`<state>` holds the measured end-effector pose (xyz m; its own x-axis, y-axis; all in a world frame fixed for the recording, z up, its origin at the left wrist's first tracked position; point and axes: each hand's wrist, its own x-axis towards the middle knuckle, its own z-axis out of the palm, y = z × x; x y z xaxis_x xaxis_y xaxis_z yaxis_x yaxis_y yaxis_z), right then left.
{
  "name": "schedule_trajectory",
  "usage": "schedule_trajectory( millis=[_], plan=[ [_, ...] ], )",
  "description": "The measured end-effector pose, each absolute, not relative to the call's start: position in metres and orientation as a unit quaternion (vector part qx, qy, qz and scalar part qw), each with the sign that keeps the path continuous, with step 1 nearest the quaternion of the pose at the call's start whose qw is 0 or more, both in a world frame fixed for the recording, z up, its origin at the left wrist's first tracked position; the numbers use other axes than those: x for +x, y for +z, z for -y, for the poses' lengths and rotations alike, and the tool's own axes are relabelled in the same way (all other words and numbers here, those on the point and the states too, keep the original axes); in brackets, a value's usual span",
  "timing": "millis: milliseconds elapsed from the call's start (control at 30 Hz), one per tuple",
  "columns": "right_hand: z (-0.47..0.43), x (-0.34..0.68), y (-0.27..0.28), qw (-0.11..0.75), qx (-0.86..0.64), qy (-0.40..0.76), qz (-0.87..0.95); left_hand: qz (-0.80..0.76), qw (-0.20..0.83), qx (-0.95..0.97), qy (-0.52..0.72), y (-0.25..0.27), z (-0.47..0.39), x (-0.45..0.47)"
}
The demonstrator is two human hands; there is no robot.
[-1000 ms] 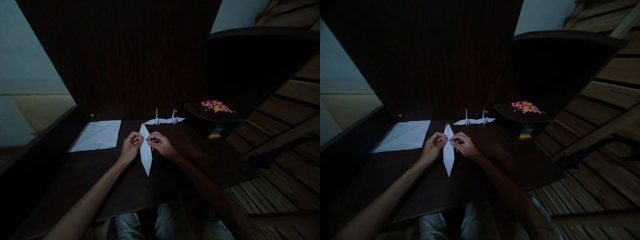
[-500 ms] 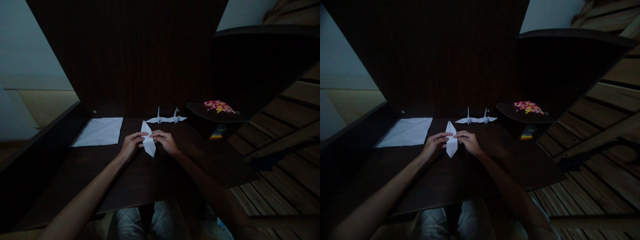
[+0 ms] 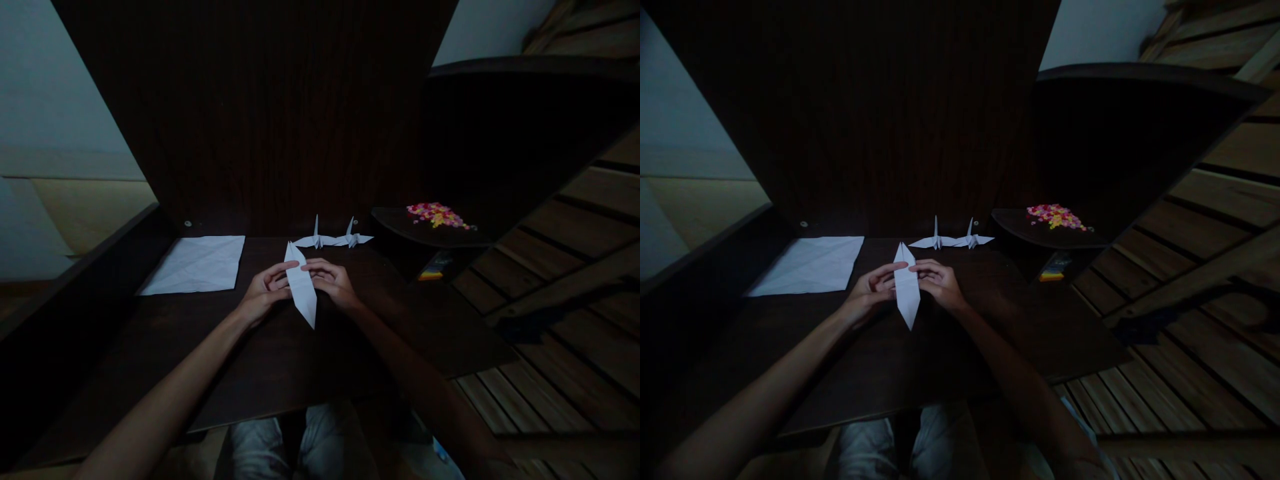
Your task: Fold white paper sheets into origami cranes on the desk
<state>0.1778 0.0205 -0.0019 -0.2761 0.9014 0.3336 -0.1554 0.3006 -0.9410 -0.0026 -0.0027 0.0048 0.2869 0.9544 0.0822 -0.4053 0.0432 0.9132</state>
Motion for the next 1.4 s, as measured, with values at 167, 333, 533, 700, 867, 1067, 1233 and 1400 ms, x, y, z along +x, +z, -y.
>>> schedule_trajectory(
  millis=[167, 333, 533, 700, 867, 1067, 1233, 1400],
  plan=[
    [-0.022, 0.175, -0.007, 0.535, -0.299, 0.493, 0.617, -0.321, 0.628, 0.476, 0.526, 0.002, 0.0, -0.003],
    [-0.023, 0.173, -0.012, 0.537, -0.278, 0.502, 0.619, -0.326, 0.61, 0.486, 0.534, 0.001, -0.001, -0.004],
    [-0.021, 0.17, -0.012, 0.547, -0.276, 0.488, 0.622, -0.353, 0.591, 0.497, 0.528, 0.003, -0.001, -0.003],
    [-0.023, 0.164, -0.015, 0.565, -0.316, 0.481, 0.592, -0.356, 0.574, 0.52, 0.523, 0.001, -0.002, -0.002],
    [-0.023, 0.161, -0.015, 0.58, -0.336, 0.466, 0.578, -0.352, 0.556, 0.539, 0.525, 0.001, -0.002, -0.001],
    [-0.021, 0.161, -0.014, 0.575, -0.357, 0.476, 0.561, -0.364, 0.558, 0.528, 0.526, -0.001, -0.003, 0.001],
    [-0.02, 0.162, -0.012, 0.574, -0.369, 0.474, 0.557, -0.387, 0.531, 0.548, 0.517, -0.006, -0.003, 0.002],
    [-0.019, 0.162, -0.012, 0.567, -0.367, 0.474, 0.565, -0.428, 0.473, 0.568, 0.52, -0.004, 0.0, 0.002]
  ],
)
